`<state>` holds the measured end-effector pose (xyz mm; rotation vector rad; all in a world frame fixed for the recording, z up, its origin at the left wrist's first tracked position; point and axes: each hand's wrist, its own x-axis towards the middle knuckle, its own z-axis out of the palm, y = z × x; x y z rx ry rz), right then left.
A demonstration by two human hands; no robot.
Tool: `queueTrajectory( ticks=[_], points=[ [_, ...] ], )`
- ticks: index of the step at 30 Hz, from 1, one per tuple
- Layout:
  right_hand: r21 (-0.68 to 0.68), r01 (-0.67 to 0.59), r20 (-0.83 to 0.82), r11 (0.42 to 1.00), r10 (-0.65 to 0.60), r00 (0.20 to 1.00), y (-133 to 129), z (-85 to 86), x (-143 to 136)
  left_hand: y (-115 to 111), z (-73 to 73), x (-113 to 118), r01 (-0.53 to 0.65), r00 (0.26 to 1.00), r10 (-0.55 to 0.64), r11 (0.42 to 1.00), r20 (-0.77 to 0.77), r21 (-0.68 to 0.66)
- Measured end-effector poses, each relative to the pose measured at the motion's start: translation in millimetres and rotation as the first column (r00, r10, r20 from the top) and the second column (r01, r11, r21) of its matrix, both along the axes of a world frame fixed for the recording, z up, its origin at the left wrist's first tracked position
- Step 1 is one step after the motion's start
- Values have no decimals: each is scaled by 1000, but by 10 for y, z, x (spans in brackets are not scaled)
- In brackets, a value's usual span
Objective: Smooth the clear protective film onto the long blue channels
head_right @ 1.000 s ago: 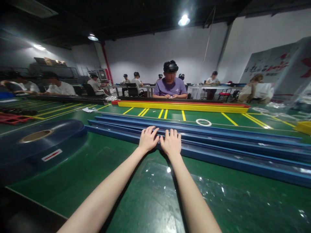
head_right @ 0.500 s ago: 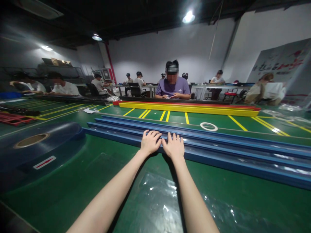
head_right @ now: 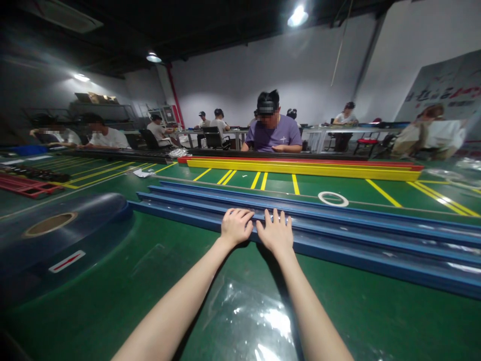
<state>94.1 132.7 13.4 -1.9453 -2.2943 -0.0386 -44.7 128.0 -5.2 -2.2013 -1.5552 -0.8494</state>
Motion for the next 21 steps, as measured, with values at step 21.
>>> queueTrajectory(
  ticks=[21],
  points=[
    [-11, 10, 70, 1000, -9, 997, 275, 41, -36, 326, -45, -48, 35, 999, -35, 999, -22, -12]
  ],
)
